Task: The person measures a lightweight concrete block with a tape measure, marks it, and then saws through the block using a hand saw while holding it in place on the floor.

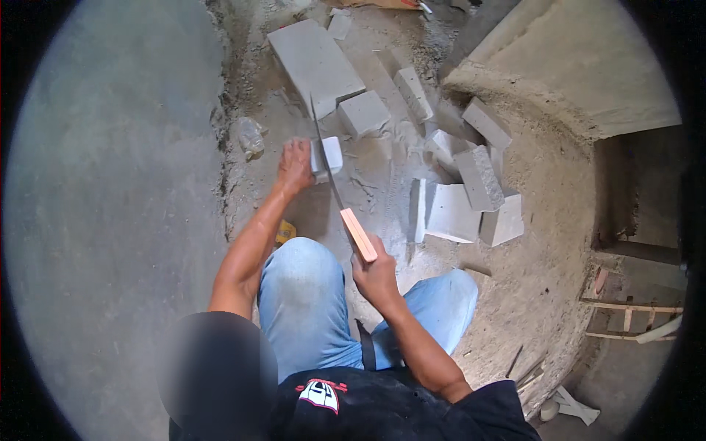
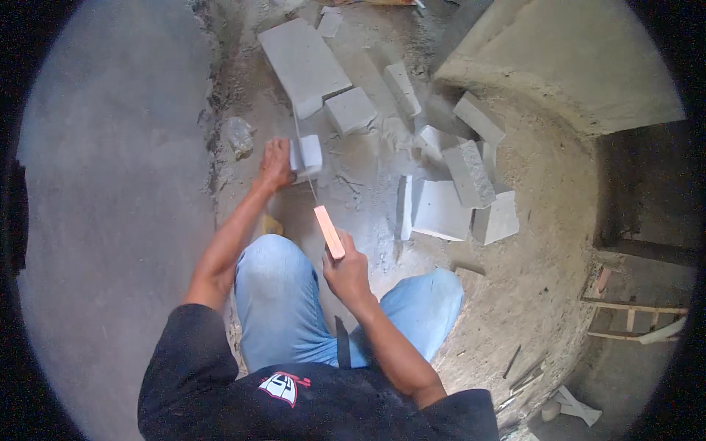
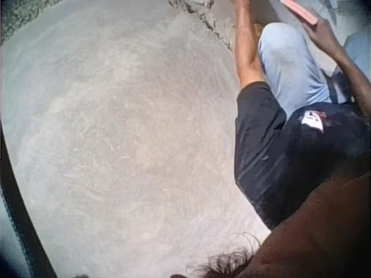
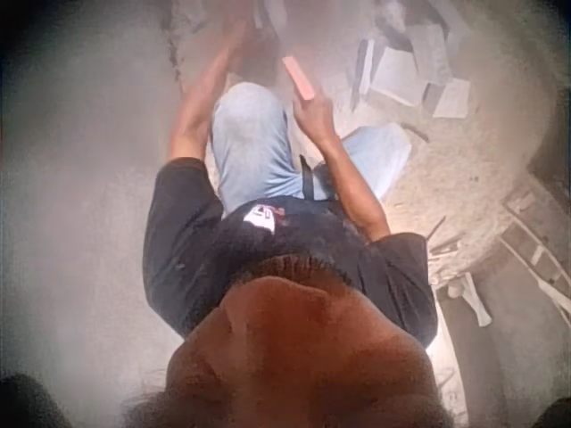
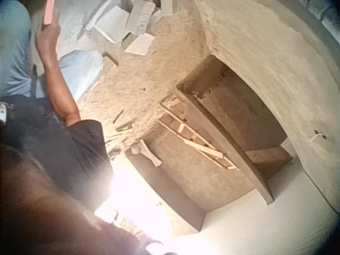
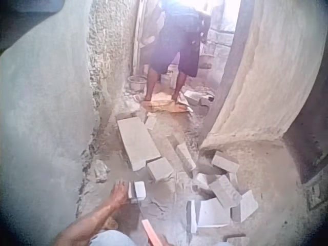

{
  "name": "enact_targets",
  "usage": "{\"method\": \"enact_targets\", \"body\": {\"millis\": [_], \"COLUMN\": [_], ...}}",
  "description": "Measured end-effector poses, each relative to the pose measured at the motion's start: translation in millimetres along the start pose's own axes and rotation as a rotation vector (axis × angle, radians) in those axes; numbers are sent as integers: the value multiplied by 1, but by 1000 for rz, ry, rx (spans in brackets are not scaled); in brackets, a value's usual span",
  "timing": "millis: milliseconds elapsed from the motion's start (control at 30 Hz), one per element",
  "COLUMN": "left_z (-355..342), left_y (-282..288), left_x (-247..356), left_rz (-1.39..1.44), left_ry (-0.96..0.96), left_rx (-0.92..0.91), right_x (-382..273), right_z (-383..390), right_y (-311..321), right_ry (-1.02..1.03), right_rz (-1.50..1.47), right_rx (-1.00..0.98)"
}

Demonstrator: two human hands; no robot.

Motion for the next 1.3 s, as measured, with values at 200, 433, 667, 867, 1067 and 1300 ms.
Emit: {"method": "enact_targets", "body": {"millis": [200, 433, 667, 867, 1067, 1300], "left_z": [-12, -38, -34, -32, -39, -28], "left_y": [4, 3, -1, 1, 7, 0], "left_x": [-22, -30, -42, -35, -40, -29], "left_rz": [125, 153, 31, 132, 124, 100], "left_ry": [135, 179, 110, 153, 146, 163], "left_rx": [12, -77, -56, -85, -19, -91], "right_x": [-14, -10, -29, -24, -25, -15], "right_z": [-34, -4, -35, 17, -52, -9], "right_y": [-1, 6, 2, 16, 6, 13], "right_ry": [-98, -32, 12, 103, -58, -20], "right_rz": [62, 101, 161, 145, 153, 192], "right_rx": [-43, -35, -30, 11, -87, -15]}}
Point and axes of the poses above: each hand's wrist, its own z-axis away from the middle knuckle, its own y-axis out of the back of the hand, x = y × z, the point moved 9 cm from there along -z, towards the middle knuckle, and after that the axes turned 12 degrees about -x, right-handed, at the moved point
